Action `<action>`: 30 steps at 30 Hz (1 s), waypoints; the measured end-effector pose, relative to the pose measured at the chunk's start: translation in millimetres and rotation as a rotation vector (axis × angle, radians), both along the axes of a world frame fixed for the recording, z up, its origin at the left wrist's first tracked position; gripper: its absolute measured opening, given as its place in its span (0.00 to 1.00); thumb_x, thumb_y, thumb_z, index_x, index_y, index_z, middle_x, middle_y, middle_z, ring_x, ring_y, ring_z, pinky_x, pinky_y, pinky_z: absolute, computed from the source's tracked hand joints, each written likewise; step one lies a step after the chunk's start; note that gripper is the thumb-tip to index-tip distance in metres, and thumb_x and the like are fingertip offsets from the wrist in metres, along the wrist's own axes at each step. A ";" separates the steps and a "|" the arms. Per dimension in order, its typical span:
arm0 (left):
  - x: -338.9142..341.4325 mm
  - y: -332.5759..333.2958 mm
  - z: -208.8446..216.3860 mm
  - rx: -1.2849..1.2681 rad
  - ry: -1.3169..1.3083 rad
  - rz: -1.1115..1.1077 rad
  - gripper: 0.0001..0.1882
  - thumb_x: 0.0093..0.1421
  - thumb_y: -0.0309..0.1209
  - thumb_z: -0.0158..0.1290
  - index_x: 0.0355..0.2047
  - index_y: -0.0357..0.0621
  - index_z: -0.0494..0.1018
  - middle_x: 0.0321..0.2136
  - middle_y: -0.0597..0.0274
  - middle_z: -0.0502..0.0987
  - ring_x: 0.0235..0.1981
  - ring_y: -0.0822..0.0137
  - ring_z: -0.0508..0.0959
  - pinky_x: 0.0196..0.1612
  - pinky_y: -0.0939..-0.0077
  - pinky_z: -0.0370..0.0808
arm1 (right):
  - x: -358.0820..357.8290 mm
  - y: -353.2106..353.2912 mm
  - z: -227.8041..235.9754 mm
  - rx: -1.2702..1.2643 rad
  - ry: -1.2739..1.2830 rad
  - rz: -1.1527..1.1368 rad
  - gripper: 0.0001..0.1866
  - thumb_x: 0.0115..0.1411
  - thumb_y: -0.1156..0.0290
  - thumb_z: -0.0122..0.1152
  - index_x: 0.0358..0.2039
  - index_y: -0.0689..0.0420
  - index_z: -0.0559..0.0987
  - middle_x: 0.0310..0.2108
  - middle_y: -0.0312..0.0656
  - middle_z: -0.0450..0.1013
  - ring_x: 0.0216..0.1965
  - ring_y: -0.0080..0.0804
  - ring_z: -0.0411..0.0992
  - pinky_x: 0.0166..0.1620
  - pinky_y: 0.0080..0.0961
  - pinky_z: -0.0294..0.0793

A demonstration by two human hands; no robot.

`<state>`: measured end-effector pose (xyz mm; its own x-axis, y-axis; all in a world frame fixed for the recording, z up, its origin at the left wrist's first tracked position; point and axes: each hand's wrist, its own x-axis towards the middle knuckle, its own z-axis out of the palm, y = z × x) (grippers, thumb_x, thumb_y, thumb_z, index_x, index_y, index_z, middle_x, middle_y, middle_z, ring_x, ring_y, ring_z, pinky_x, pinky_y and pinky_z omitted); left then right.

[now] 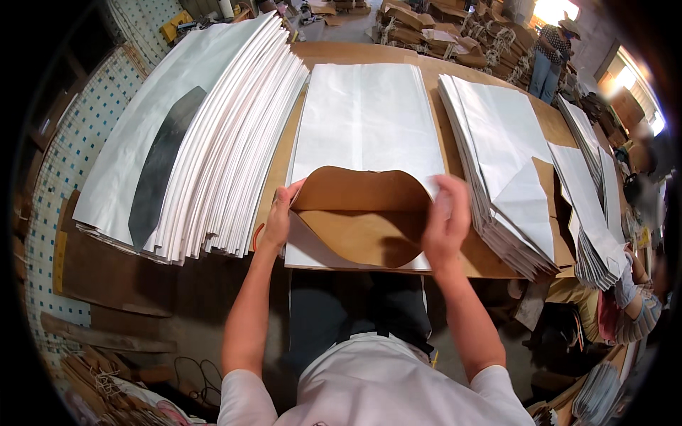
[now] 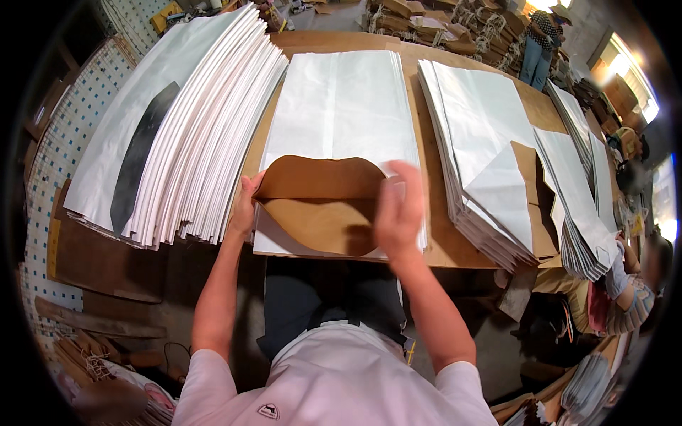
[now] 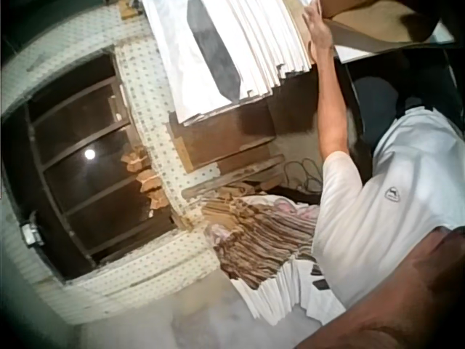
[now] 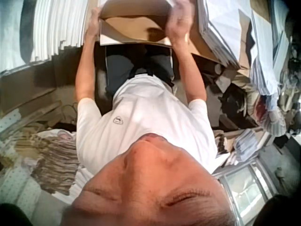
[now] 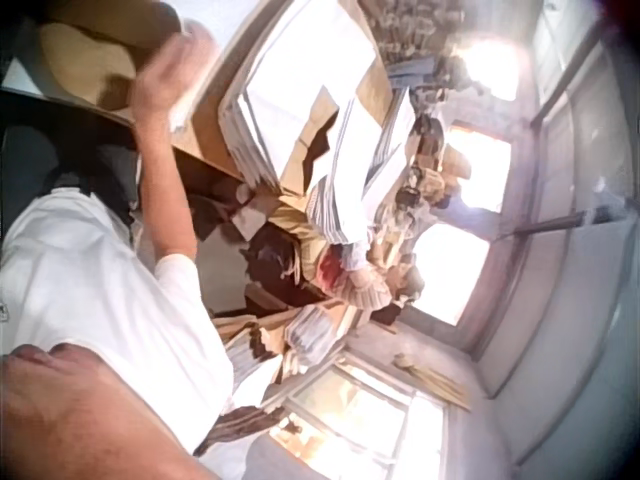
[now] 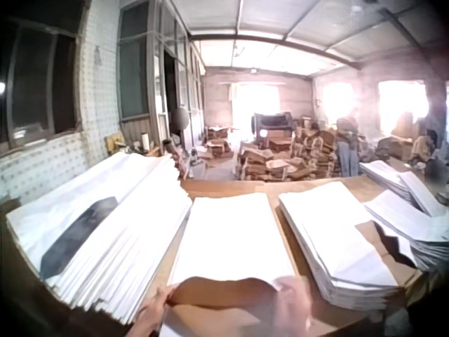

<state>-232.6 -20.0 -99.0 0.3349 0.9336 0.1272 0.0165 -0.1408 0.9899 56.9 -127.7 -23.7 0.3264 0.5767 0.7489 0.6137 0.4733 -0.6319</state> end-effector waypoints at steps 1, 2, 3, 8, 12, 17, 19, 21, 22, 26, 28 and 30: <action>-6.1 -0.4 -2.8 0.003 0.011 0.003 0.47 0.75 0.64 0.24 0.65 0.31 0.68 0.60 0.49 0.75 0.63 0.60 0.71 0.68 0.67 0.63 | -26.5 -9.2 15.0 -0.117 -0.031 0.283 0.13 0.65 0.85 0.51 0.48 0.65 0.77 0.44 0.50 0.76 0.42 0.46 0.74 0.47 0.33 0.75; -8.8 2.7 -5.5 0.009 0.018 -0.006 0.47 0.75 0.65 0.25 0.65 0.31 0.68 0.59 0.50 0.75 0.62 0.61 0.72 0.67 0.67 0.64 | -47.1 -11.6 22.3 -0.268 -0.111 0.428 0.12 0.66 0.84 0.51 0.47 0.65 0.78 0.44 0.53 0.76 0.44 0.50 0.76 0.50 0.37 0.75; -12.5 6.5 -8.8 0.017 0.030 -0.014 0.47 0.74 0.65 0.25 0.65 0.31 0.68 0.59 0.50 0.76 0.61 0.62 0.73 0.67 0.68 0.65 | -68.5 -2.1 20.2 -0.421 -0.121 0.529 0.11 0.68 0.80 0.51 0.48 0.64 0.79 0.44 0.55 0.76 0.48 0.52 0.76 0.54 0.39 0.75; -6.2 14.4 -22.3 -0.079 -0.088 -0.081 0.45 0.75 0.64 0.27 0.64 0.32 0.69 0.53 0.53 0.78 0.55 0.65 0.76 0.61 0.70 0.70 | -107.7 101.2 -44.1 -1.208 0.278 0.969 0.19 0.72 0.72 0.48 0.59 0.63 0.76 0.56 0.48 0.76 0.55 0.38 0.74 0.61 0.33 0.71; -10.9 23.2 -37.3 0.000 0.015 0.012 0.41 0.76 0.61 0.30 0.63 0.35 0.72 0.53 0.52 0.79 0.55 0.64 0.76 0.62 0.71 0.69 | -125.1 119.6 -67.3 -1.298 0.307 1.013 0.22 0.71 0.71 0.49 0.64 0.61 0.72 0.57 0.47 0.74 0.58 0.36 0.72 0.61 0.31 0.71; -11.7 18.5 -35.8 0.009 0.170 0.070 0.39 0.77 0.60 0.32 0.61 0.34 0.73 0.53 0.50 0.79 0.55 0.61 0.76 0.61 0.69 0.69 | -129.5 105.8 -71.0 -1.260 0.419 1.015 0.23 0.73 0.68 0.48 0.66 0.60 0.69 0.59 0.45 0.73 0.57 0.33 0.72 0.60 0.30 0.71; -12.5 20.0 -37.2 0.017 0.217 0.082 0.39 0.77 0.59 0.32 0.62 0.35 0.72 0.52 0.48 0.80 0.55 0.60 0.77 0.60 0.68 0.69 | -128.3 107.1 -57.8 -1.312 0.435 1.034 0.23 0.74 0.67 0.47 0.66 0.59 0.69 0.58 0.44 0.73 0.55 0.32 0.72 0.60 0.30 0.72; -9.2 21.5 -38.3 0.036 0.230 0.095 0.37 0.77 0.58 0.32 0.61 0.37 0.73 0.51 0.47 0.80 0.54 0.56 0.77 0.60 0.66 0.70 | -126.8 111.5 -59.1 -1.356 0.501 0.993 0.21 0.73 0.67 0.51 0.63 0.59 0.71 0.56 0.42 0.75 0.53 0.29 0.74 0.56 0.30 0.74; -8.2 22.4 -37.7 0.021 0.251 0.110 0.37 0.78 0.58 0.32 0.61 0.37 0.73 0.51 0.47 0.80 0.54 0.56 0.77 0.60 0.65 0.70 | -126.3 112.7 -63.6 -1.347 0.555 1.033 0.21 0.72 0.67 0.52 0.63 0.59 0.72 0.55 0.42 0.75 0.52 0.29 0.74 0.55 0.29 0.75; -3.0 26.6 -40.9 0.030 0.298 0.087 0.33 0.79 0.53 0.32 0.61 0.37 0.73 0.52 0.47 0.80 0.54 0.55 0.77 0.61 0.63 0.69 | -122.2 112.0 -77.3 -1.288 0.767 1.102 0.19 0.68 0.70 0.59 0.59 0.60 0.75 0.51 0.43 0.78 0.46 0.27 0.77 0.49 0.27 0.78; -8.2 26.6 -52.1 0.044 0.299 0.142 0.31 0.79 0.50 0.35 0.61 0.36 0.72 0.53 0.50 0.80 0.56 0.59 0.76 0.63 0.67 0.67 | -123.4 102.3 -51.8 -1.324 0.639 0.976 0.23 0.63 0.65 0.65 0.55 0.66 0.78 0.47 0.48 0.79 0.43 0.33 0.78 0.42 0.34 0.80; -18.9 36.1 -75.1 -0.103 0.125 0.098 0.29 0.79 0.47 0.36 0.62 0.34 0.71 0.56 0.54 0.78 0.59 0.61 0.74 0.65 0.69 0.65 | -128.3 108.3 -56.3 -1.279 0.615 1.028 0.24 0.61 0.66 0.65 0.52 0.70 0.78 0.45 0.50 0.79 0.41 0.38 0.79 0.40 0.39 0.82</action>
